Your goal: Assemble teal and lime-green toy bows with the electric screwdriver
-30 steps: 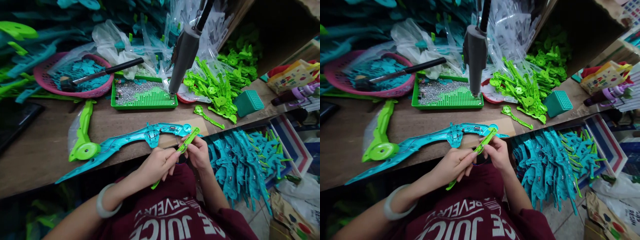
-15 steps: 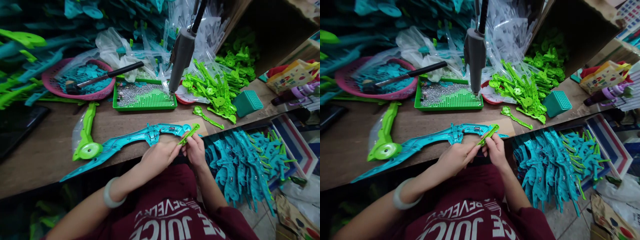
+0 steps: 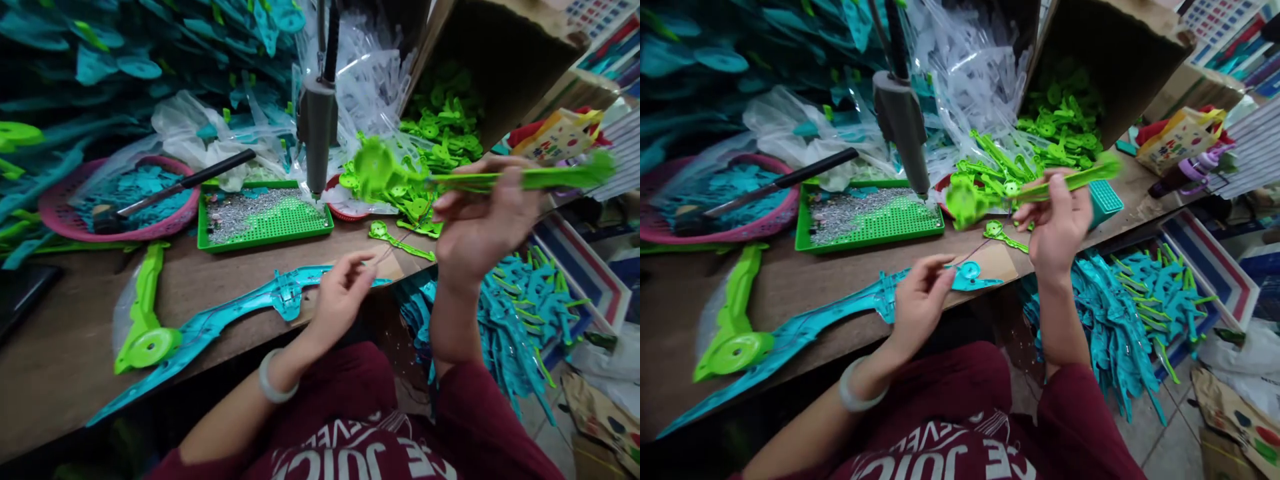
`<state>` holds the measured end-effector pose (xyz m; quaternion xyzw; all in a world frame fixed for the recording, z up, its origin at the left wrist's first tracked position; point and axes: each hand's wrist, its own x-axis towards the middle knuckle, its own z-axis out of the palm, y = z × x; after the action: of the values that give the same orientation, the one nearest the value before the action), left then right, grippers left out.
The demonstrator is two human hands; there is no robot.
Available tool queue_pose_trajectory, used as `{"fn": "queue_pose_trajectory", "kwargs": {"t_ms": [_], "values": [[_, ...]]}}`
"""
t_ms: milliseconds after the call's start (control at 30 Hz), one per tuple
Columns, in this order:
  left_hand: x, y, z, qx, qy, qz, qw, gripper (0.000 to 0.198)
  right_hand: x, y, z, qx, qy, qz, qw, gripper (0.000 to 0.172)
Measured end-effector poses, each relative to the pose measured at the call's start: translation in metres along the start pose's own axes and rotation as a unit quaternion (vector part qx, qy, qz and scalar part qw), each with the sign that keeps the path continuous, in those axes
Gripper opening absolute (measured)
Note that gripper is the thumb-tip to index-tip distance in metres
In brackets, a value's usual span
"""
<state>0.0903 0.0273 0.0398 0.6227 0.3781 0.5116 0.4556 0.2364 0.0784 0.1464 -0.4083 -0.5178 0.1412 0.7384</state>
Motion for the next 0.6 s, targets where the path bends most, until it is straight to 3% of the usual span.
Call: {"fn": "queue_pose_trajectory", "kwargs": {"t_ms": [33, 100, 133, 200, 300, 400, 533, 600], "values": [[-0.004, -0.005, -0.005, 0.074, 0.047, 0.009, 0.996, 0.029, 0.0, 0.02, -0.009, -0.002, -0.022, 0.113, 0.993, 0.02], [-0.01, -0.017, -0.019, 0.224, 0.075, 0.065, 0.969, 0.022, -0.009, 0.061, -0.029, -0.004, -0.041, 0.329, 0.944, 0.026], [-0.012, -0.025, -0.027, 0.291, 0.058, 0.096, 0.95, 0.022, -0.017, 0.079, -0.038, -0.003, -0.044, 0.408, 0.912, 0.029], [-0.016, -0.04, -0.038, 0.4, 0.009, 0.138, 0.906, 0.025, -0.038, 0.108, -0.051, -0.005, -0.048, 0.49, 0.87, 0.032], [-0.026, -0.054, -0.052, 0.484, -0.045, 0.165, 0.858, 0.027, -0.066, 0.124, -0.056, -0.005, -0.053, 0.53, 0.846, 0.035], [-0.043, -0.051, -0.07, 0.497, -0.078, 0.169, 0.848, 0.023, -0.081, 0.122, -0.05, 0.005, -0.07, 0.562, 0.824, 0.039], [-0.058, -0.031, -0.088, 0.45, -0.076, 0.15, 0.877, 0.006, -0.092, 0.119, -0.04, 0.001, -0.145, 0.572, 0.808, 0.046], [-0.06, -0.024, -0.088, 0.392, -0.066, 0.132, 0.908, 0.006, -0.096, 0.12, -0.038, -0.041, -0.168, 0.535, 0.827, 0.045]]}}
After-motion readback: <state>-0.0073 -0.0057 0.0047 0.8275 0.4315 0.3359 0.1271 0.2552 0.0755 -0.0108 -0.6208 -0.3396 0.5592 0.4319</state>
